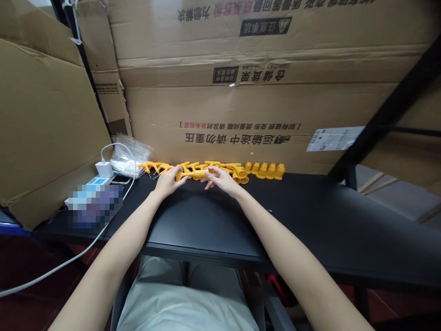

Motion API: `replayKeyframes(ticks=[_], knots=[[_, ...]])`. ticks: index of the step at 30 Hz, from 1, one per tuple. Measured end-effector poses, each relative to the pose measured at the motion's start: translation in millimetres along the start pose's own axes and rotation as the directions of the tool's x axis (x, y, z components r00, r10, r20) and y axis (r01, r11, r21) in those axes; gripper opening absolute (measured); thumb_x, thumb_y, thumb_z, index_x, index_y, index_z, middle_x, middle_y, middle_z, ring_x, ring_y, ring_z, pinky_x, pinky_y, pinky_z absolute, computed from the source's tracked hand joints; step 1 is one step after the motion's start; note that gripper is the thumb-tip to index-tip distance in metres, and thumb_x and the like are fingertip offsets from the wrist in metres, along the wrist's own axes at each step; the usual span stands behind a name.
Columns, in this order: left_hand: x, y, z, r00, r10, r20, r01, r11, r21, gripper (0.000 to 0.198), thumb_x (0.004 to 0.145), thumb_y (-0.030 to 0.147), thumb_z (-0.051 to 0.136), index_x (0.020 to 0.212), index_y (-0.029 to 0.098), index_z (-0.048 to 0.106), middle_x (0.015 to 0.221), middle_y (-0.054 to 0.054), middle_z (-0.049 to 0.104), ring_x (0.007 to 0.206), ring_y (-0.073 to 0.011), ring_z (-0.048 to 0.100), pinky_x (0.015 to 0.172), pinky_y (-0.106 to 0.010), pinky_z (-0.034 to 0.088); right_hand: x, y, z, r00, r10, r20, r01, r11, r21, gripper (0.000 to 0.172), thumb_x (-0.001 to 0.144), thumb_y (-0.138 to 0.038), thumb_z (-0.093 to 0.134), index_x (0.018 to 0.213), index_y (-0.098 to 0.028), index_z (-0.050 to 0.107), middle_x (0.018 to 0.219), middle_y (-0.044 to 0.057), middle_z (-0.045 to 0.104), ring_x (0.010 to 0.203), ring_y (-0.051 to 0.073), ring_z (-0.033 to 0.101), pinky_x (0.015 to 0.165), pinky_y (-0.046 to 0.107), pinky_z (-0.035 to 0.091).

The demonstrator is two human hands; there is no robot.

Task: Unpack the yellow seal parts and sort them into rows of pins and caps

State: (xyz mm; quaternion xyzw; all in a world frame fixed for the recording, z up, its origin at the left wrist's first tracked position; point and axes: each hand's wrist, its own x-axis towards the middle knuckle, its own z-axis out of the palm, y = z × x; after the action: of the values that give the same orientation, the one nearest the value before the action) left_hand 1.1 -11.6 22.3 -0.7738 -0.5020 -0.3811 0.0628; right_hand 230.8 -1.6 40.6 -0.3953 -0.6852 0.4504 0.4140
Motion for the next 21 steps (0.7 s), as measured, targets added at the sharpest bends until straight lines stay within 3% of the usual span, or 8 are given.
replayKeyframes(ticks=[14,21], knots=[[-0.4,-3.1,2.5,1.0,0.026,-0.005,-0.026,0.999,0.028,0.026,0.084,0.039,0.059,0.102,0.021,0.058,0.096,-0.003,0.069,0.082,-0.0161,0.064,0.071,-0.025,0.047,2.8,2.7,5.1,0.991,-0.028,-0.13,0.027,1.0,-0.006,0.028,0.08,-0.04,0.068,0.09,-0.015,0.064,0.08,0.004,0.072,0.056,0.011,0.067,0.05,0.018,0.047],[-0.3,0.2,1.1,0.999,0.028,-0.019,-0.027,0.998,0.061,0.028,0.083,0.039,0.06,0.104,0.021,0.058,0.097,-0.004,0.069,0.083,-0.017,0.065,0.072,-0.025,0.049,1.3,-2.3,10.0,0.988,0.068,-0.139,-0.056,0.995,0.085,0.035,0.085,-0.048,0.059,0.085,-0.014,0.066,0.077,0.008,0.073,0.053,0.012,0.067,0.05,0.018,0.048]])
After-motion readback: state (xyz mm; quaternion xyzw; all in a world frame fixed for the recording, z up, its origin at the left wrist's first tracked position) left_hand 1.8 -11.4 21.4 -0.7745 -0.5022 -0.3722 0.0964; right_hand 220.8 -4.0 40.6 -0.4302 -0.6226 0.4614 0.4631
